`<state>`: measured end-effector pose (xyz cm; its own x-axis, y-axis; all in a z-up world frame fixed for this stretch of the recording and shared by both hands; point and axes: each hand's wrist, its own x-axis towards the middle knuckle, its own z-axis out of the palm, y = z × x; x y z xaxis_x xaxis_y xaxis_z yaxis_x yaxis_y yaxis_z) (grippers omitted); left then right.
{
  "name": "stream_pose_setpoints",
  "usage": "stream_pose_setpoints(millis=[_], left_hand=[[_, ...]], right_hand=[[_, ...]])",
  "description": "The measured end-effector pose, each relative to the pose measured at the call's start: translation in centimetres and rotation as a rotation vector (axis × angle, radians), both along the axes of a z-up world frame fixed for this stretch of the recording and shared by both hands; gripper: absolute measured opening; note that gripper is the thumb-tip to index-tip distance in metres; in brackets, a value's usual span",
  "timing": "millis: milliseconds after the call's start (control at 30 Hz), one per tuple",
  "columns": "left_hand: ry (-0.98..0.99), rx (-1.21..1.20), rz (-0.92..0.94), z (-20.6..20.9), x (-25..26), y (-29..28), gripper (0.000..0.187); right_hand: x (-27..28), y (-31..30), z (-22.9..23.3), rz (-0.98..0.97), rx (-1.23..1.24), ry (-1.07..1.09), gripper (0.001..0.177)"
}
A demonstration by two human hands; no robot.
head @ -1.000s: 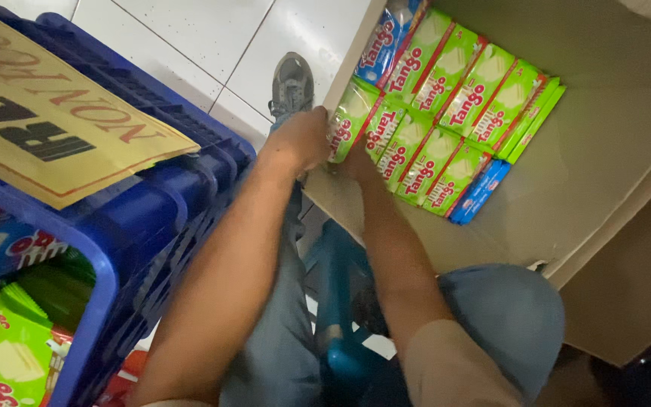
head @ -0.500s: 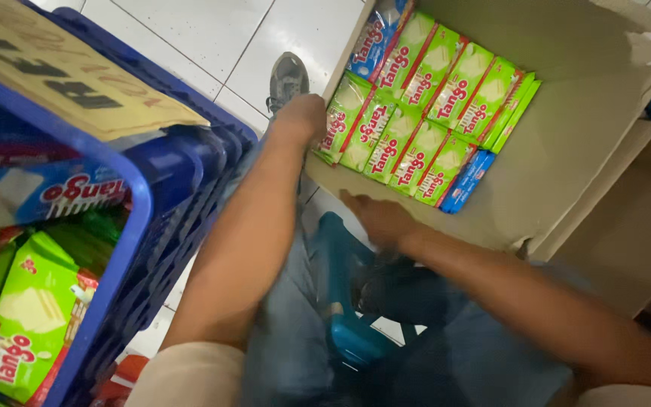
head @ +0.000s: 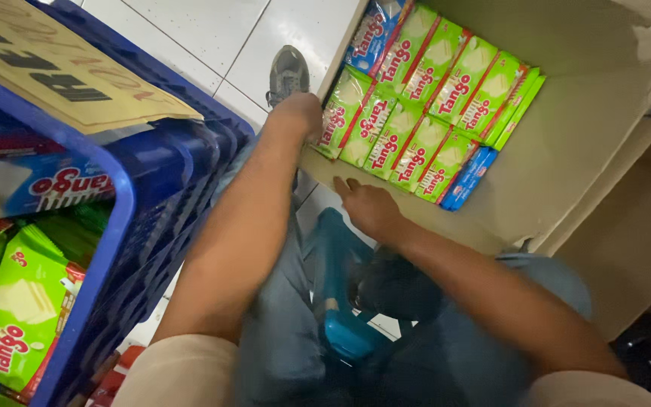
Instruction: The person transfers packets of Tango drink mix from a blue crate into a cardboard box. They pick up the packets and place them one by one into the box, arranging them in neat rows.
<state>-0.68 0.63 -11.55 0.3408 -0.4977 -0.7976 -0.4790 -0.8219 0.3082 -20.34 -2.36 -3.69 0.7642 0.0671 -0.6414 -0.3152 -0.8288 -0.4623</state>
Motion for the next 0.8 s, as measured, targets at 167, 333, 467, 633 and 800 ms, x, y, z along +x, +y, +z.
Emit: stream_pose_setpoints(millis=[167, 333, 467, 633, 800], left_hand=[[0.014, -0.064, 0.017, 0.0, 0.0, 0.2, 0.034], [0.001, -0.045, 0.026, 1.9, -0.3, 0.1, 0.034], [0.001, 0.048, -0.008, 1.1, -0.2, -0.4, 0.037], [0.059, -0.009, -0.047, 3.8, -0.5, -0.8, 0.034], [0.096, -0.021, -0.011, 2.2, -1.0, -0.3, 0.032]], right_hand=[[2.0, -2.0, -0.4, 0.004, -0.107, 0.022, 0.019], [2.5, -3.1, -0.5, -0.026, -0.080, -0.037, 0.022], [1.4, -1.7, -0.8, 0.100, -0.066, -0.053, 0.025], [0.4, -1.4, -1.7, 0.130, -0.080, -0.181, 0.033], [3.2, -2.9, -1.3, 0.090, 0.310, 0.111, 0.039]])
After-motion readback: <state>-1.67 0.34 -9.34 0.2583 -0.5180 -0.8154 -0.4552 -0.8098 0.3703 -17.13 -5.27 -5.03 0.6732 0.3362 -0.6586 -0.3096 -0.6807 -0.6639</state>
